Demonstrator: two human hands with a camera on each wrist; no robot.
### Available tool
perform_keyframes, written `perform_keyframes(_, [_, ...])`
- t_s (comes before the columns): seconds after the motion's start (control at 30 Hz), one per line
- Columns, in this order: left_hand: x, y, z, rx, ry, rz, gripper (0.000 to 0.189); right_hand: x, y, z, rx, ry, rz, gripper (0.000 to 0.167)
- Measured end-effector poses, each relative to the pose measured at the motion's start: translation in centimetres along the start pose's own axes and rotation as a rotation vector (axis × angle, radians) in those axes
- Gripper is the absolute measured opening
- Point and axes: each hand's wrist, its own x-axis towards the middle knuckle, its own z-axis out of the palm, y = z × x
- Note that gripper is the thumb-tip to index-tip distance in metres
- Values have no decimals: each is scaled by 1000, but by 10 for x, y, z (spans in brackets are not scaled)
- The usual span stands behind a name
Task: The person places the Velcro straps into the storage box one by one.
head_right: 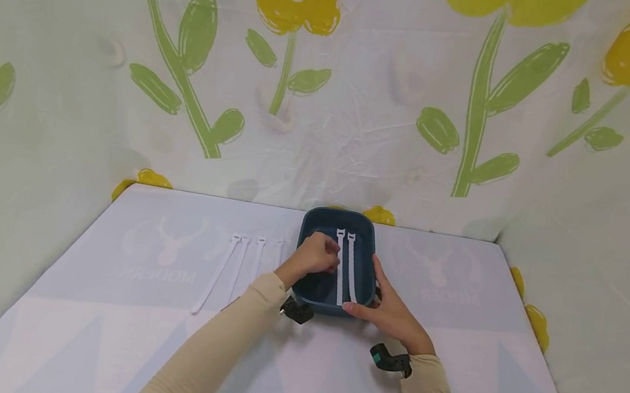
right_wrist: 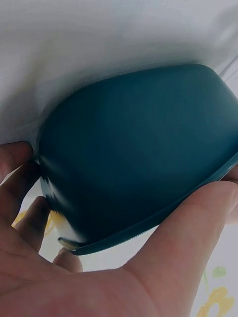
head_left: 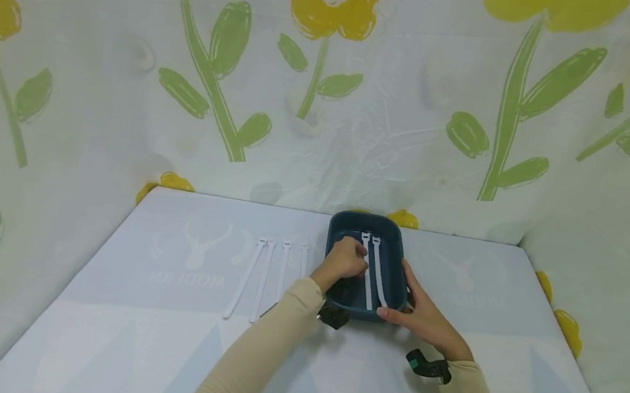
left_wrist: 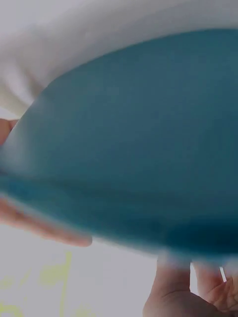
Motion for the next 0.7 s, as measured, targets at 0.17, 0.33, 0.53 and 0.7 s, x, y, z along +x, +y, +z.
perform_keyframes(0.17, [-5, 0, -11, -20, -11, 62, 34, 1, 1, 1, 4, -2, -7, 114])
perform_keyframes(0.33, [-10, -4, -26, -101, -29, 101, 36, 0, 1, 1, 10, -3, -19, 114])
perform_keyframes(0.53, [-19, -10, -48, -118, -36, 143, 39, -1, 0, 0, 13, -4, -20, 115])
perform_keyframes(0.7, [-28, -13, -67, -111, -22, 192, 40, 0, 0, 1, 7, -3, -22, 115])
